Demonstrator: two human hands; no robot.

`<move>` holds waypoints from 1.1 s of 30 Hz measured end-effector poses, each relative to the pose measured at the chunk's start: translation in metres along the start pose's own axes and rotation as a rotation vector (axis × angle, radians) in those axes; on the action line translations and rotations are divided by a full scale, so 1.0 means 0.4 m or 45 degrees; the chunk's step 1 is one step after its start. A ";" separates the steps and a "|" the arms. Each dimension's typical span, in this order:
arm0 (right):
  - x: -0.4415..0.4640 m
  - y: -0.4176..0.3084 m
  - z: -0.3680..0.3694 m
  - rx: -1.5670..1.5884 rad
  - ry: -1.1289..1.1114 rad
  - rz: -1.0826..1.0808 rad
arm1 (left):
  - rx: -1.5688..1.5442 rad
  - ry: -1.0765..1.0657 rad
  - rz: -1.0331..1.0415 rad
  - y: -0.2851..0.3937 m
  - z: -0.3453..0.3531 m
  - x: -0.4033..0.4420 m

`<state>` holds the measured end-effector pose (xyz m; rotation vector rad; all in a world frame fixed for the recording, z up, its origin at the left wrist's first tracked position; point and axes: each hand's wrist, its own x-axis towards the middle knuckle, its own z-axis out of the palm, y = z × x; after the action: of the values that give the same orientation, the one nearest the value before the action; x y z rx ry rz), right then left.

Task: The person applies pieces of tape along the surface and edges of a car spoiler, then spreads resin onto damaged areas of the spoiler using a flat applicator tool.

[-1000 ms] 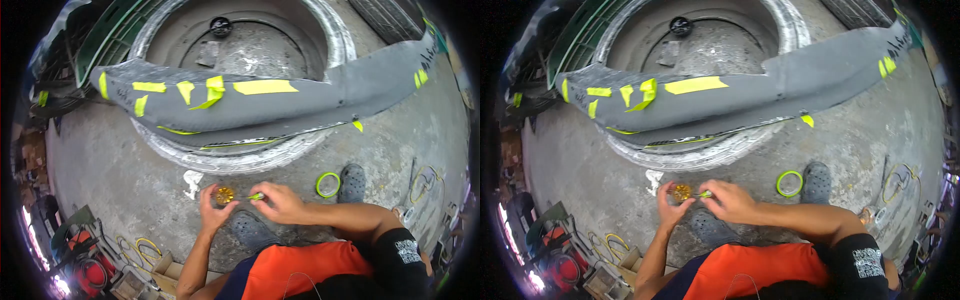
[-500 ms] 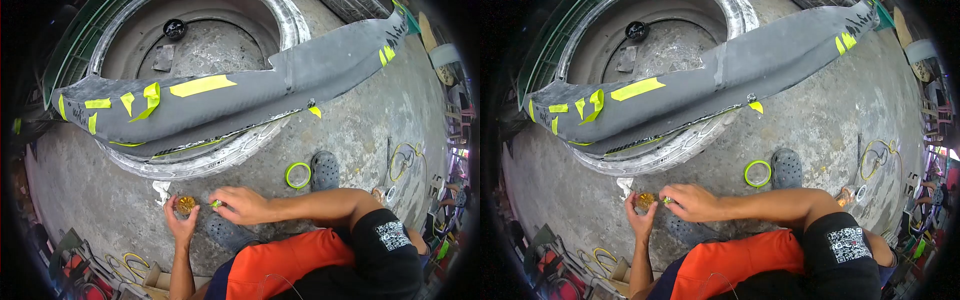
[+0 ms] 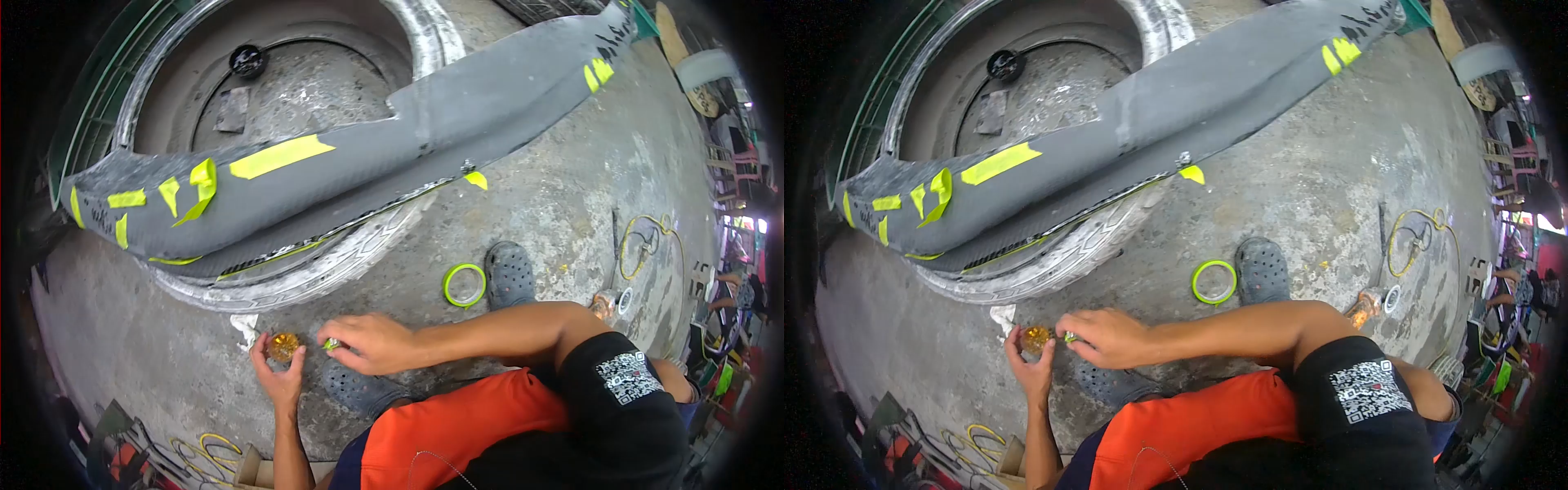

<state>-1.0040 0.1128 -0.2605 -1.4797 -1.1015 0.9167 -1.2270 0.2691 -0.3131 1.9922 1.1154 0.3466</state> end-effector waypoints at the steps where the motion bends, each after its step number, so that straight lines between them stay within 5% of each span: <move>1: -0.001 0.004 0.002 -0.016 0.010 0.009 | -0.015 -0.012 0.008 -0.001 0.001 -0.001; 33: -0.002 0.008 -0.016 -0.047 -0.075 0.042 | 0.069 -0.034 -0.079 -0.014 -0.002 0.005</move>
<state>-0.9976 0.1101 -0.2625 -1.5134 -1.1453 0.9724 -1.2297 0.2728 -0.3170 1.9986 1.1782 0.2590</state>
